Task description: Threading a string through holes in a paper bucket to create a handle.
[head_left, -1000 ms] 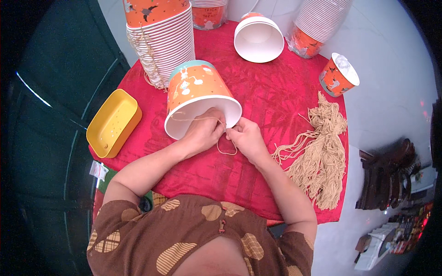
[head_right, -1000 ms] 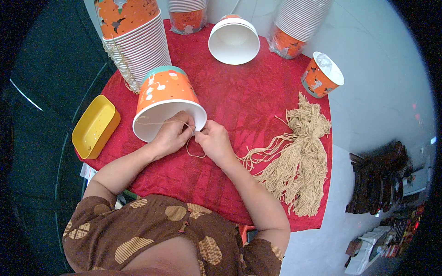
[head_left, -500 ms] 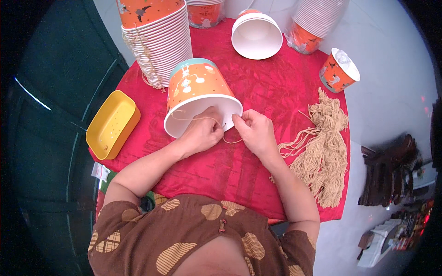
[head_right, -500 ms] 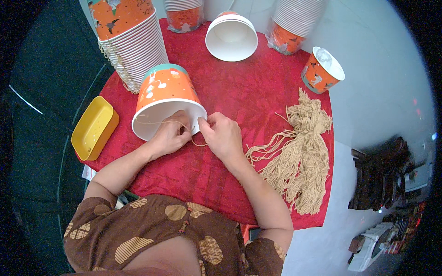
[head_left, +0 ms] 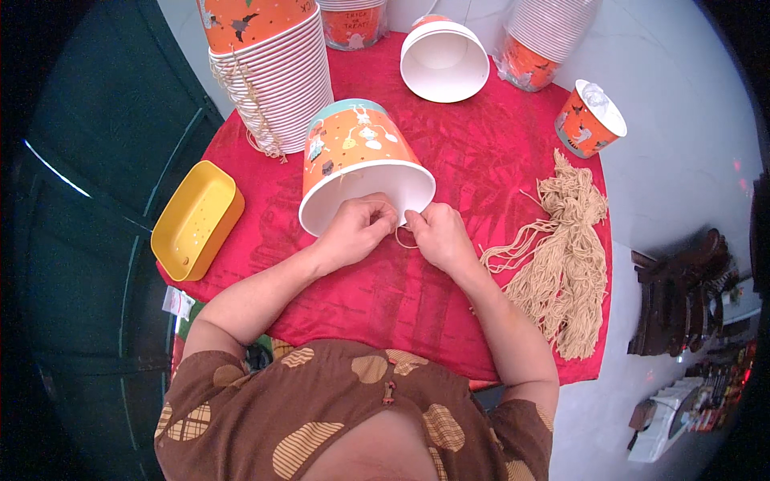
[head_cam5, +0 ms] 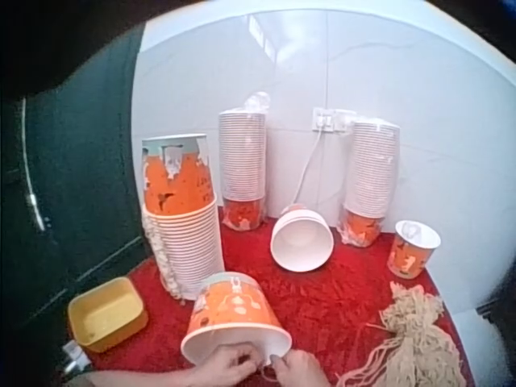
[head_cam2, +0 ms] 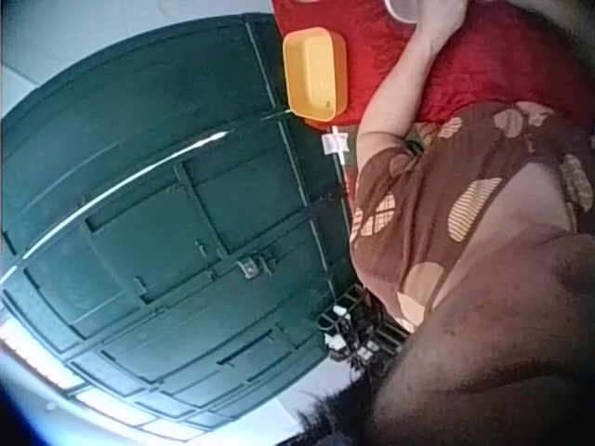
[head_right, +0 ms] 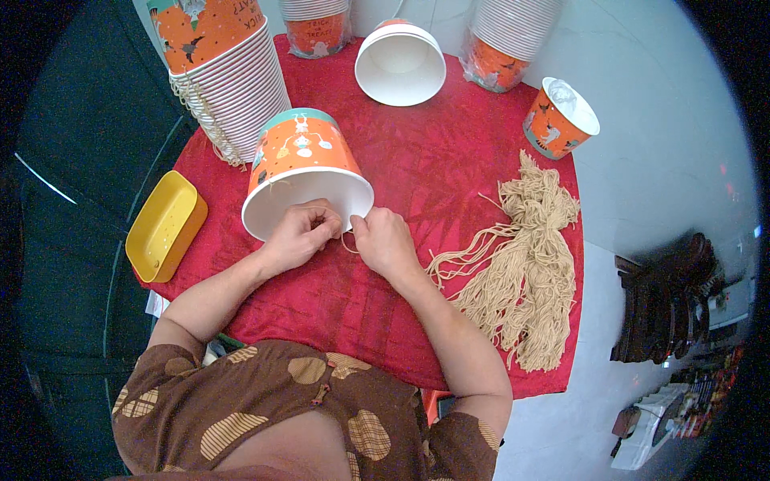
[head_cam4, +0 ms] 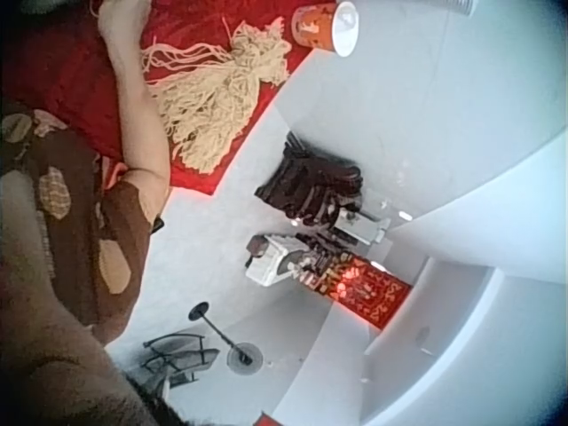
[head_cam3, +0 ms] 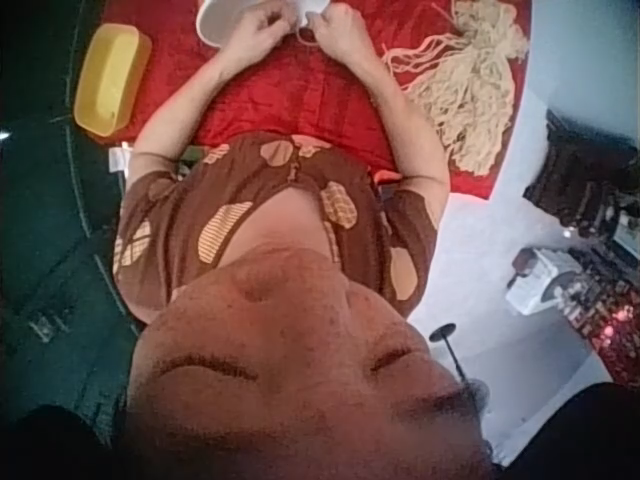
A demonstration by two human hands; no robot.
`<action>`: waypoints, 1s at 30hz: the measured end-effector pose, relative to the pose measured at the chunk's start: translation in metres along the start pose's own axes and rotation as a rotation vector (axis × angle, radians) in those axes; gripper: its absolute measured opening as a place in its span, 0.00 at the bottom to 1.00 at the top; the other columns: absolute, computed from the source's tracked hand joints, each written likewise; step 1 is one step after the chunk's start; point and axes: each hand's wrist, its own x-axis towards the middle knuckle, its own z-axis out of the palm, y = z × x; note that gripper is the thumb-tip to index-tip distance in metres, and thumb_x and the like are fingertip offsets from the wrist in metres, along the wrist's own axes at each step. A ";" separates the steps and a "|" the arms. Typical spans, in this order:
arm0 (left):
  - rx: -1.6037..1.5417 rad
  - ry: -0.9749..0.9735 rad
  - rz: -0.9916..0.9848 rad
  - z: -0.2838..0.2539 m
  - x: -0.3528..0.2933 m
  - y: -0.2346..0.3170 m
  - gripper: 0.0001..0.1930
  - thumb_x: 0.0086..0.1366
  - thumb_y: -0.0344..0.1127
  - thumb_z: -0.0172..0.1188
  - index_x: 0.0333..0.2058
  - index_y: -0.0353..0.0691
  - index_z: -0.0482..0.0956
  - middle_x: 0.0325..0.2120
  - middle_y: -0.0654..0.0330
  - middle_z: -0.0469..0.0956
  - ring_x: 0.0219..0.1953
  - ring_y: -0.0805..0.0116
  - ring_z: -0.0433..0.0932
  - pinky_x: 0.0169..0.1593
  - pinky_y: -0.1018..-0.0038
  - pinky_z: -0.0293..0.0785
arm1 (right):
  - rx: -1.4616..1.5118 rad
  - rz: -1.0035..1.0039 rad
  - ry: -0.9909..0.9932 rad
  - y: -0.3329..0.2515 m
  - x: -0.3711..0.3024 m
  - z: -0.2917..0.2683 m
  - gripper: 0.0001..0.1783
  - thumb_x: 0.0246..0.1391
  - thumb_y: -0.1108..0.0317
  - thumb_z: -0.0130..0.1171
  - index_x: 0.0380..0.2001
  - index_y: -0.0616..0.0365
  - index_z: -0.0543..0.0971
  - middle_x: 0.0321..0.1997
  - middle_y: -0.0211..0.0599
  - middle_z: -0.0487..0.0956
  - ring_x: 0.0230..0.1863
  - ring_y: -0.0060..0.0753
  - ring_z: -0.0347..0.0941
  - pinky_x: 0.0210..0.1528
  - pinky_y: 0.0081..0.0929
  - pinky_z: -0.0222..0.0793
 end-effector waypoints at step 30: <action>0.150 -0.034 0.012 -0.004 -0.002 -0.011 0.05 0.57 0.29 0.61 0.30 0.35 0.75 0.22 0.57 0.76 0.26 0.70 0.75 0.30 0.70 0.72 | 0.167 -0.478 -0.071 -0.049 -0.032 -0.023 0.07 0.54 0.70 0.58 0.27 0.64 0.78 0.23 0.52 0.76 0.25 0.50 0.78 0.26 0.38 0.70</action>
